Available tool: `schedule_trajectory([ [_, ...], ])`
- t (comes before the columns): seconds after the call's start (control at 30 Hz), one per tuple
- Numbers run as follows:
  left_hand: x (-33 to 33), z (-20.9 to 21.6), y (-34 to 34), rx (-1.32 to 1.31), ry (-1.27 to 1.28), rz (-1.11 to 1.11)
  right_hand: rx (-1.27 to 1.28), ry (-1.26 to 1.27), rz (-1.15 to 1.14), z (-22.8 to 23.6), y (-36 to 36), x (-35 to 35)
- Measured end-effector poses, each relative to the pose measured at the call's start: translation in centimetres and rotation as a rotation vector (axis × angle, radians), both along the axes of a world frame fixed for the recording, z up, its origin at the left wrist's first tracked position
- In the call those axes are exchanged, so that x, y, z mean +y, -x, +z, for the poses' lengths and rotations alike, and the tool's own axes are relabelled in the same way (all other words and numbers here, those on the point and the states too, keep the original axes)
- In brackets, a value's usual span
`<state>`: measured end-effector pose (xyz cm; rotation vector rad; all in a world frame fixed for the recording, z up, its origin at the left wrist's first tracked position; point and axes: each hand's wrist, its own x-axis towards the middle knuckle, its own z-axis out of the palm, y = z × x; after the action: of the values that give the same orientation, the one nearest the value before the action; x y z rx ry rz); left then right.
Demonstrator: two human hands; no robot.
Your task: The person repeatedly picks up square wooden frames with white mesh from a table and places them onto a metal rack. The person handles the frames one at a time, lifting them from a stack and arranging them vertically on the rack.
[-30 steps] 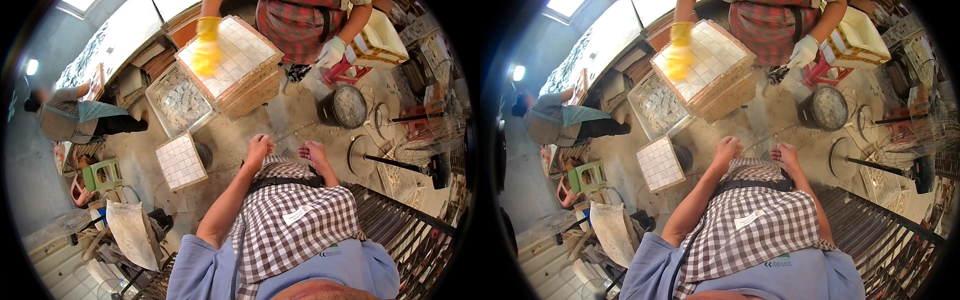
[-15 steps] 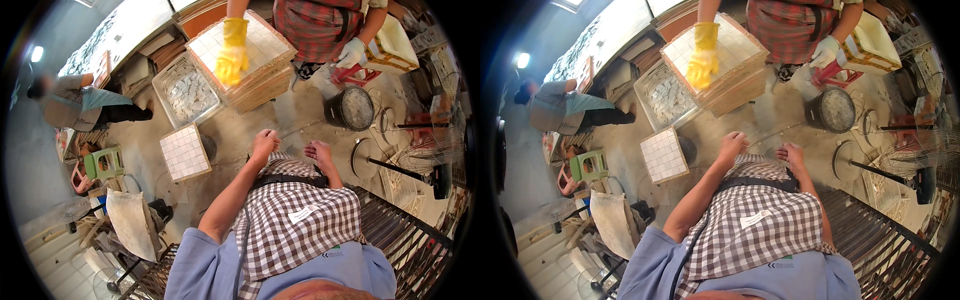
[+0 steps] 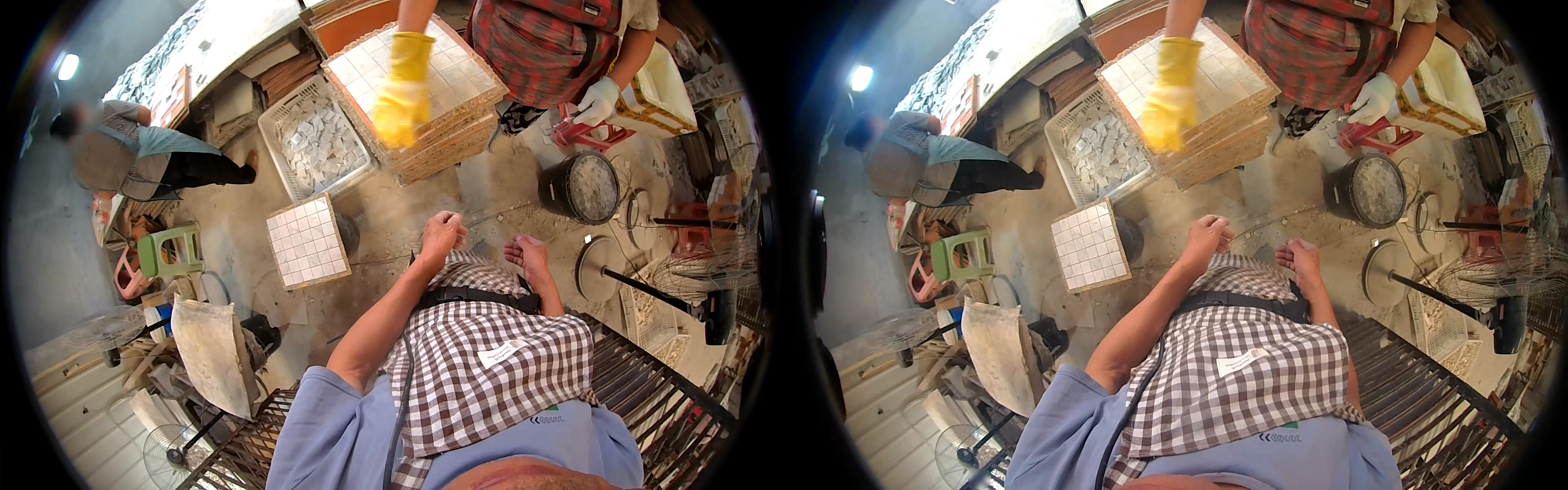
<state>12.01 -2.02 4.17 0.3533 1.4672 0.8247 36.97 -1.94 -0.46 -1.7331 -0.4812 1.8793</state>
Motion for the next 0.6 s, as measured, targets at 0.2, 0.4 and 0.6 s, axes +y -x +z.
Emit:
schedule_trajectory([
  [0.2, 0.27, 0.54, 0.06, -0.014, 0.016, -0.032, -0.001, -0.009, -0.004, -0.27, 0.03, -0.09],
  [0.4, 0.06, 0.13, 0.09, -0.015, -0.003, 0.003, -0.005, -0.008, -0.002, -0.61, 0.13, -0.34],
  [0.6, 0.13, 0.22, -0.11, 0.003, 0.011, -0.031, -0.017, 0.010, 0.004, 0.09, 0.31, -0.51],
])
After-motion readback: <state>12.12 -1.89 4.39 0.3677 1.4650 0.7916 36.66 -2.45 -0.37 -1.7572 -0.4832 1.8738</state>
